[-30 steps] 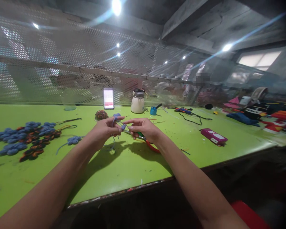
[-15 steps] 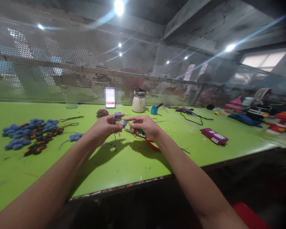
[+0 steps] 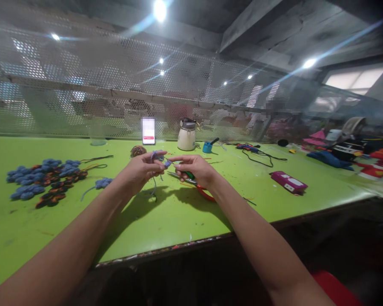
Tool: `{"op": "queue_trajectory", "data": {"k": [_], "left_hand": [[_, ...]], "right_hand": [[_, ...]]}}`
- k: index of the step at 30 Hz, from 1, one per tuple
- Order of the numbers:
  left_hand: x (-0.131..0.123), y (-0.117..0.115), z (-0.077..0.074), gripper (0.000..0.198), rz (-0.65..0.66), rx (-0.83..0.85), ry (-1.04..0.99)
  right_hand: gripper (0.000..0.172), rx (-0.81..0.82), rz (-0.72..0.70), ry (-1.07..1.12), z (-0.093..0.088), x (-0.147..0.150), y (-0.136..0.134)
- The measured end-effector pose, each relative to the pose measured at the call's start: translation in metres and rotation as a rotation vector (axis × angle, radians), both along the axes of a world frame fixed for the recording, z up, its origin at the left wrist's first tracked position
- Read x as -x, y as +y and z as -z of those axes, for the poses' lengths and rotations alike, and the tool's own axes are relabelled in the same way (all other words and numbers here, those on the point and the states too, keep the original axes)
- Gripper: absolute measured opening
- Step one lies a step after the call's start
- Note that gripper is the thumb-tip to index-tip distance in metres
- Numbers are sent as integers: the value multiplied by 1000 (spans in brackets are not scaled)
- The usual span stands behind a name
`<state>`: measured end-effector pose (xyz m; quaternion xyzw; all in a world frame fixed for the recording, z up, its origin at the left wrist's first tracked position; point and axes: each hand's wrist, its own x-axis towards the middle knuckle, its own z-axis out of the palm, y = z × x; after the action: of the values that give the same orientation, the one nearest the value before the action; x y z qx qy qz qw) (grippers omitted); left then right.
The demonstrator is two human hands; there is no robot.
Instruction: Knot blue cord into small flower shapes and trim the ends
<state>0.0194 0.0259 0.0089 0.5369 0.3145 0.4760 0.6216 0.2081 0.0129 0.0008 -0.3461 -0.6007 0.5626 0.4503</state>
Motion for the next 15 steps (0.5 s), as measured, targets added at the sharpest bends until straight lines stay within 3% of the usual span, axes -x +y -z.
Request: {"op": "queue_trajectory", "data": {"k": [15], "left_hand": [[1, 0, 2, 64, 71, -83, 122]], "right_hand": [[34, -25, -2, -1, 0, 0, -2]]}}
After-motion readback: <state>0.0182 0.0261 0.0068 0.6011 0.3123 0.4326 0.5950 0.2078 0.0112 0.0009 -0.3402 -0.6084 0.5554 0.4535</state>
